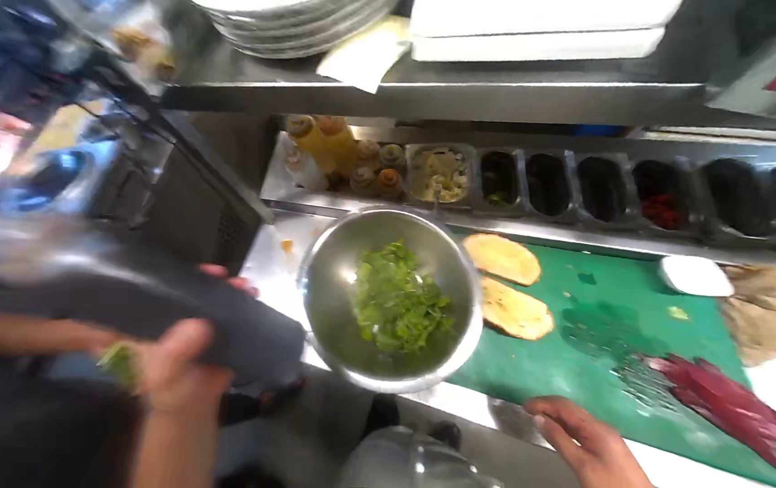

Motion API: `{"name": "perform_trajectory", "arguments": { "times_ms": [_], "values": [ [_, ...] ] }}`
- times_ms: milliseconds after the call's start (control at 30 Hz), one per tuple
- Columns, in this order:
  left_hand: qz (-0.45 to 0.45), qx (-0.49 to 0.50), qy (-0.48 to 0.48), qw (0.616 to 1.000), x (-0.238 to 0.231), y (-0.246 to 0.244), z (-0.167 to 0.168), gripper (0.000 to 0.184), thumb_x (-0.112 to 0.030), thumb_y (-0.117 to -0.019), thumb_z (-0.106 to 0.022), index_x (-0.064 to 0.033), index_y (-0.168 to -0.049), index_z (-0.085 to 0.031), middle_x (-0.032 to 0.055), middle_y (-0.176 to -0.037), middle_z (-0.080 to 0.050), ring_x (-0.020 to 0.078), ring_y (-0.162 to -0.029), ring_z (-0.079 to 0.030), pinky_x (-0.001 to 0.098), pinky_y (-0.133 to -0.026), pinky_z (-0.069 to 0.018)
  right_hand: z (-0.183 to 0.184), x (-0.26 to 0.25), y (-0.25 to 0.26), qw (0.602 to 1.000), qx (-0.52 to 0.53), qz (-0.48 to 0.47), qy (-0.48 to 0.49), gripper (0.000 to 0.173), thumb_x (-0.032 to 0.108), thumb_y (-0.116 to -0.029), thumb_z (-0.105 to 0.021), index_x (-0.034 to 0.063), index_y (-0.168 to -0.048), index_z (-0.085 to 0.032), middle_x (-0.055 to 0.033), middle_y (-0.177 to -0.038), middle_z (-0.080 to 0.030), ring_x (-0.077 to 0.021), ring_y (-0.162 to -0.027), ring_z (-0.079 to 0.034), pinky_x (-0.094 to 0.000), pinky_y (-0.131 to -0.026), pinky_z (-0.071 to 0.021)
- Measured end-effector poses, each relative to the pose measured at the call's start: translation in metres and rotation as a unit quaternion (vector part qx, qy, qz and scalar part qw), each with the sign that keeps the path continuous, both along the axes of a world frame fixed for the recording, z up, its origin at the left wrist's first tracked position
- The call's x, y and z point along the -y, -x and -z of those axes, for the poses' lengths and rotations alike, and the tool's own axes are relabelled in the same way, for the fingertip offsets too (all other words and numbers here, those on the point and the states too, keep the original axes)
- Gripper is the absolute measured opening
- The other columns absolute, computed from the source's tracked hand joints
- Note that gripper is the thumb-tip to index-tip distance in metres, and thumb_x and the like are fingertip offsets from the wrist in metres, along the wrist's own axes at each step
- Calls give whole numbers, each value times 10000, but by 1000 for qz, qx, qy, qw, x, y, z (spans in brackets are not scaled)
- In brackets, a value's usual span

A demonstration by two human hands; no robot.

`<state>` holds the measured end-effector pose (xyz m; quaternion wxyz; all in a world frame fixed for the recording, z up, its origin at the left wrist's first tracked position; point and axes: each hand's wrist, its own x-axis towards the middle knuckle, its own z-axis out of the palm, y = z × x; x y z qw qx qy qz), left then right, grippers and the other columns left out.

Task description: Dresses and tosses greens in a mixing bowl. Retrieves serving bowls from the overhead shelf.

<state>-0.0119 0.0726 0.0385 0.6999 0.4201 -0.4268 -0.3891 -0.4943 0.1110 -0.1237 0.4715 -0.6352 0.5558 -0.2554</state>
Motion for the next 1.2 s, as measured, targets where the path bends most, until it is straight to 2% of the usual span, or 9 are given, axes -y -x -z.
{"name": "perform_trajectory", "arguments": {
  "times_ms": [100,133,200,267,333,400,533,733,1200],
  "values": [
    [3,178,-170,969,5,7,7,843,-293,-550,-952,-116,-1270,-551,54,-1027,-745,179,-901,-747,381,-771,-655,5,5,-7,999,-7,-28,21,191,121,-983,-621,26,-1093,-746,-114,-1063,-724,-162,-930,-703,-350,-839,-602],
    [36,351,-251,902,13,6,-10,927,-319,-532,-917,-158,-1353,-518,8,-1067,-727,126,-949,-725,342,-807,-641,10,5,-5,999,-8,-26,26,188,124,-979,-622,38,-1086,-749,-102,-1055,-725,-151,-914,-702,-341,-824,-604],
    [130,647,-358,661,33,7,-50,990,-330,-631,-922,-315,-1497,-443,39,-1145,-707,213,-1028,-688,502,-867,-583,25,4,-12,999,4,-29,20,190,133,-979,-619,49,-1088,-750,-89,-1055,-728,-140,-911,-706,-334,-819,-612],
    [207,789,-394,424,58,34,-59,966,-331,-724,-862,-328,-1556,-370,65,-1176,-694,298,-1013,-684,563,-813,-561,34,3,-10,1000,-5,-18,11,202,160,-983,-612,63,-1090,-753,-76,-1049,-732,-128,-910,-700,-325,-823,-599],
    [257,838,-384,291,79,67,-49,747,-264,-759,-809,-208,-1433,-491,94,-1137,-683,332,-985,-684,551,-759,-560,39,-4,-2,1000,-23,2,4,206,185,-979,-612,82,-1081,-759,-57,-1042,-736,-114,-910,-701,-312,-824,-600],
    [283,848,-382,235,91,96,-47,550,-168,-775,-793,-125,-1285,-591,128,-1112,-682,358,-988,-675,558,-760,-555,39,-7,-5,1000,-24,-3,-16,210,168,-982,-616,61,-1099,-753,-83,-1067,-731,-149,-941,-706,-357,-858,-600],
    [310,873,-329,182,106,141,-50,482,-79,-812,-761,-89,-1264,-596,140,-1101,-674,348,-986,-672,511,-787,-552,44,-15,-10,999,-26,9,-25,219,178,-984,-612,57,-1105,-750,-88,-1076,-728,-150,-960,-704,-354,-873,-596],
    [244,903,-262,237,124,129,-51,411,-106,-796,-777,-111,-1182,-635,137,-1030,-687,358,-920,-684,532,-723,-552,60,-41,-11,999,-24,40,-27,228,191,-981,-601,87,-1102,-763,-62,-1097,-741,-127,-960,-710,-332,-865,-600],
    [180,899,-309,254,100,81,-54,360,-171,-815,-760,-153,-1152,-636,93,-1022,-694,322,-898,-695,512,-689,-557,57,-41,3,998,-9,49,-31,220,153,-993,-594,75,-1133,-745,-66,-1137,-741,-130,-1007,-713,-343,-907,-599]
  ]
}}
